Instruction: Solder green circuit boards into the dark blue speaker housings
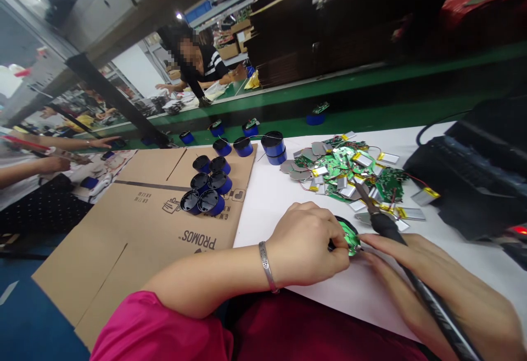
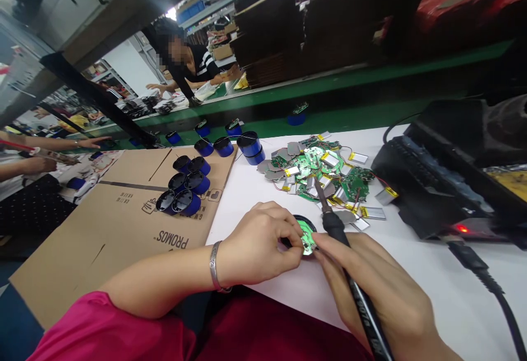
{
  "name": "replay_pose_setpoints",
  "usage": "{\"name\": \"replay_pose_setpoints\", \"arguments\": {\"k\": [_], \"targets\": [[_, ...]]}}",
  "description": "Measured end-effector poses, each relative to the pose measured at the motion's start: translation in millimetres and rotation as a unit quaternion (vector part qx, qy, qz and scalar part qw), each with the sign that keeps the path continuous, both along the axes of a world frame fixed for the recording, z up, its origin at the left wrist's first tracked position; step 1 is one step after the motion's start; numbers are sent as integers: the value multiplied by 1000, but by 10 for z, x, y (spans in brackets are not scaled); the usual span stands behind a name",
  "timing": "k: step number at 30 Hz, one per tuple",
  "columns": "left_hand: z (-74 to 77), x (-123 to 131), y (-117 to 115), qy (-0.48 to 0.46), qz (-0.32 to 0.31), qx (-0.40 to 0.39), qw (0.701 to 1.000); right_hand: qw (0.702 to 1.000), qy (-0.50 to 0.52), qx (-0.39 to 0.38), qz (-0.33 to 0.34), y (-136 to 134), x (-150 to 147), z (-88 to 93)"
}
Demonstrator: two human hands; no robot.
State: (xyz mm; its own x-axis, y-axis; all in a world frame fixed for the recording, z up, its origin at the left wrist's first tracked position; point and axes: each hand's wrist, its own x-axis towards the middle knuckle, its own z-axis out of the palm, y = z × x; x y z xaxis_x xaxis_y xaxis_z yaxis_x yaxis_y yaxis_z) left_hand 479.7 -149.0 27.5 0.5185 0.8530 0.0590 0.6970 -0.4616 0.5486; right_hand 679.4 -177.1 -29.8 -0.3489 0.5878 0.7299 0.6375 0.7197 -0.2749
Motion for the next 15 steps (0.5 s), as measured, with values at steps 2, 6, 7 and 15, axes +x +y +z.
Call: {"name": "replay_pose_setpoints", "arguments": {"k": [2,6,7,15], "targets": [[-5,-7,-13,-4,2,4,1000,999,27,17,34,26,-67,16],[-38,-29,-80,-20,14,52,998,998,51,19,40,49,-127,-9],[-51,-34,-104,-25,21,69,997,998,53,18,38,46,-130,-24],[-142,1,-263,-71,127,108,984,998,61,-4,28,1,-142,-166]]}}
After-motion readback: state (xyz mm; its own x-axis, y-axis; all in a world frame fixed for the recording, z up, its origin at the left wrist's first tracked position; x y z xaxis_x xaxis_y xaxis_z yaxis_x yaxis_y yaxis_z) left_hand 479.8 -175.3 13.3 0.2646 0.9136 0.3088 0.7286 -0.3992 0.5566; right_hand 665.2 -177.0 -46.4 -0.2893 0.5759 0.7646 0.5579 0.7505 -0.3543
